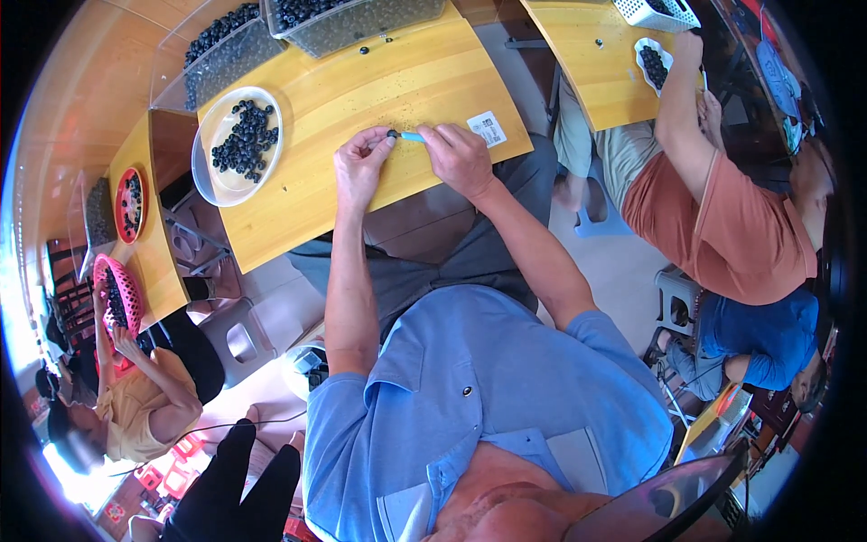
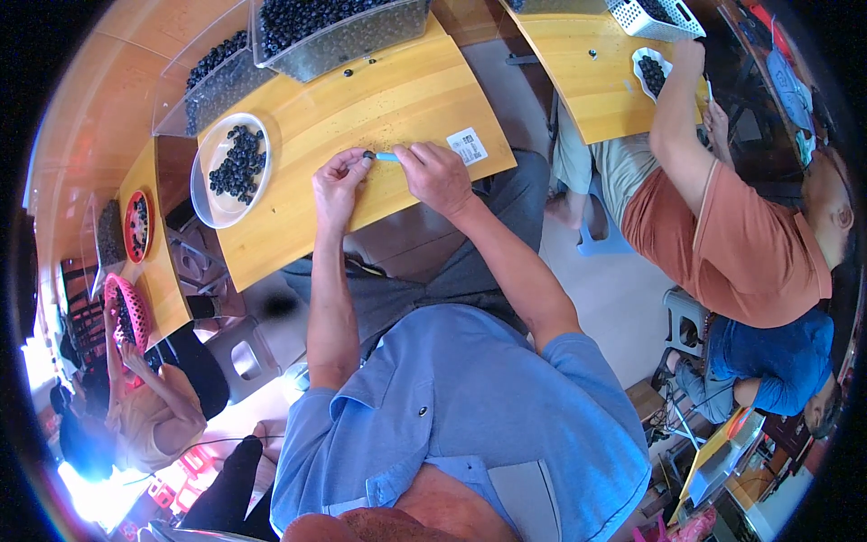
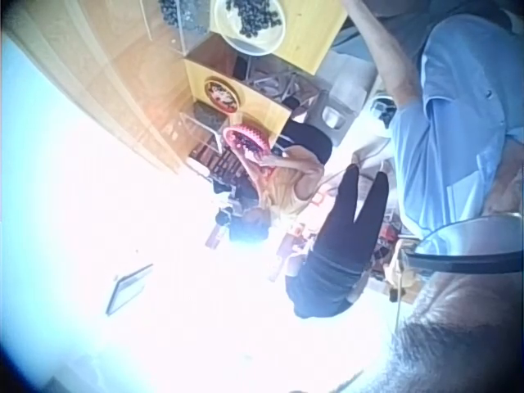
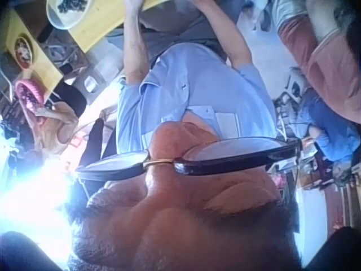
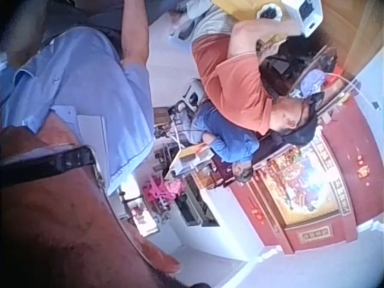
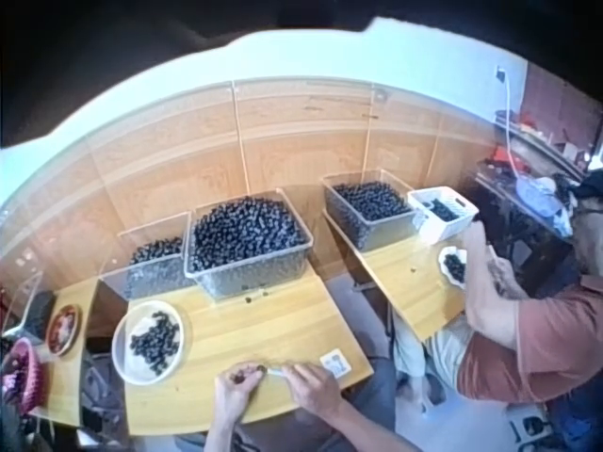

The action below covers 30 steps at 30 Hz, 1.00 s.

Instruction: The person sorts small black plastic or rubber components by hand, inspecting them with an inspection tool at a workbench.

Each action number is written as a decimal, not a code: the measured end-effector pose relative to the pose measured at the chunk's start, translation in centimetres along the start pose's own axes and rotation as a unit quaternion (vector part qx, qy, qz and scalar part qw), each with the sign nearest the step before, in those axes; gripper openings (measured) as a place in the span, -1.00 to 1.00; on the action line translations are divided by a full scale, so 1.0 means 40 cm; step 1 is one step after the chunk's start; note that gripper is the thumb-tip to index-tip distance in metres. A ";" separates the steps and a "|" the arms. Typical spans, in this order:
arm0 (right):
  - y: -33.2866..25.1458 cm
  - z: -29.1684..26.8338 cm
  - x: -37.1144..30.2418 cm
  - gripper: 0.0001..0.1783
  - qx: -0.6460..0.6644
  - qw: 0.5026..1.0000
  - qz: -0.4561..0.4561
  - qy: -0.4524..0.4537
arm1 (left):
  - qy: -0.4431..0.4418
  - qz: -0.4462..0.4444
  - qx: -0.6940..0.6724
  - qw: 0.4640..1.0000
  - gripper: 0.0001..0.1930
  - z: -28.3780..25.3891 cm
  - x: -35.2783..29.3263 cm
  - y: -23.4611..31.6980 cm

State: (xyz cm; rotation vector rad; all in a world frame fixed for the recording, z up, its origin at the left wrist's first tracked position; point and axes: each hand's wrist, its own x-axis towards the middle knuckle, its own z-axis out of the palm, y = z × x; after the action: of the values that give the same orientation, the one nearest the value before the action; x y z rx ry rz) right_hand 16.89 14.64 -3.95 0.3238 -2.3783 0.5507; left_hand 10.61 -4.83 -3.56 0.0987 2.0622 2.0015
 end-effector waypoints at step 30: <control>-0.002 0.015 -0.001 -0.71 -0.004 0.999 0.024 -0.022 | 0.458 0.040 0.202 0.865 -0.67 -0.557 -0.180 -0.062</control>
State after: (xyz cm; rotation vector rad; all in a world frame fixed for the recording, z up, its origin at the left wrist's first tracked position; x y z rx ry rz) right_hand 16.60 14.27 -4.38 0.2797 -2.4363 0.5603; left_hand 12.62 -28.27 -4.70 -0.8678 3.0511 1.7773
